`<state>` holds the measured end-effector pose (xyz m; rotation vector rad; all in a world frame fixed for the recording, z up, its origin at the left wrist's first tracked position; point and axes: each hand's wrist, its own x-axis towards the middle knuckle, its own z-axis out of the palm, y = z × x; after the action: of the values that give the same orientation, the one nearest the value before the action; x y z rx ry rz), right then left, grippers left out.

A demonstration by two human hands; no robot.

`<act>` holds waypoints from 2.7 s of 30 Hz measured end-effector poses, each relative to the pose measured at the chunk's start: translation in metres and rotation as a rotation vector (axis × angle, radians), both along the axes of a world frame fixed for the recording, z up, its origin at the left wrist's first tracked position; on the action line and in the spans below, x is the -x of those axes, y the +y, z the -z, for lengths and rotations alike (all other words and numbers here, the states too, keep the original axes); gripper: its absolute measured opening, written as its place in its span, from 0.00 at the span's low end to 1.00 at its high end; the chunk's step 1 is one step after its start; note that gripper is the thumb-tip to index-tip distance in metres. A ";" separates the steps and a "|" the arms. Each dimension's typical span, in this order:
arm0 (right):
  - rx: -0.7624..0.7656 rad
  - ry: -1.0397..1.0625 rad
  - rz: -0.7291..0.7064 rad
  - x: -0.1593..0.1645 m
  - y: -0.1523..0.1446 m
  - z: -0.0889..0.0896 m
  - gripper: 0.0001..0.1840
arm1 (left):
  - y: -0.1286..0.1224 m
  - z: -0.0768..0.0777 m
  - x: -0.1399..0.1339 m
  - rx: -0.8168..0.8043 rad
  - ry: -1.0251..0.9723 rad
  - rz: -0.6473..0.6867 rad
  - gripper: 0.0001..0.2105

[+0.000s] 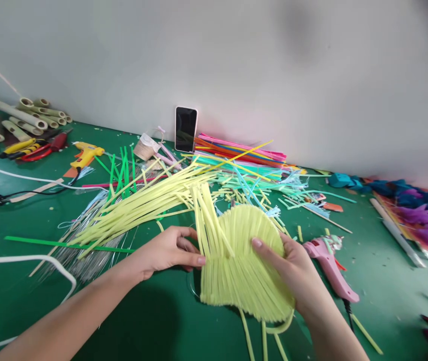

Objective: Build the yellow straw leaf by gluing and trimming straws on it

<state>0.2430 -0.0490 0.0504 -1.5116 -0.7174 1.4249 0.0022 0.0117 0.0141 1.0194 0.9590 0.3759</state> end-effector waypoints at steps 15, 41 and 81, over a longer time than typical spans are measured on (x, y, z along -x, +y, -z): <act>0.039 0.034 -0.057 -0.005 0.000 -0.001 0.29 | -0.004 -0.004 -0.007 0.051 -0.035 0.036 0.27; -0.495 -0.127 0.108 -0.032 0.016 0.035 0.20 | 0.007 -0.007 0.012 -0.035 -0.180 -0.048 0.13; -0.107 0.177 0.100 -0.012 0.002 0.016 0.16 | -0.008 -0.012 0.004 -0.085 -0.177 -0.203 0.13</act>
<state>0.2546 -0.0472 0.0346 -1.3026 -0.5928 1.4022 -0.0020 0.0034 0.0262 0.9506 0.8943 0.6693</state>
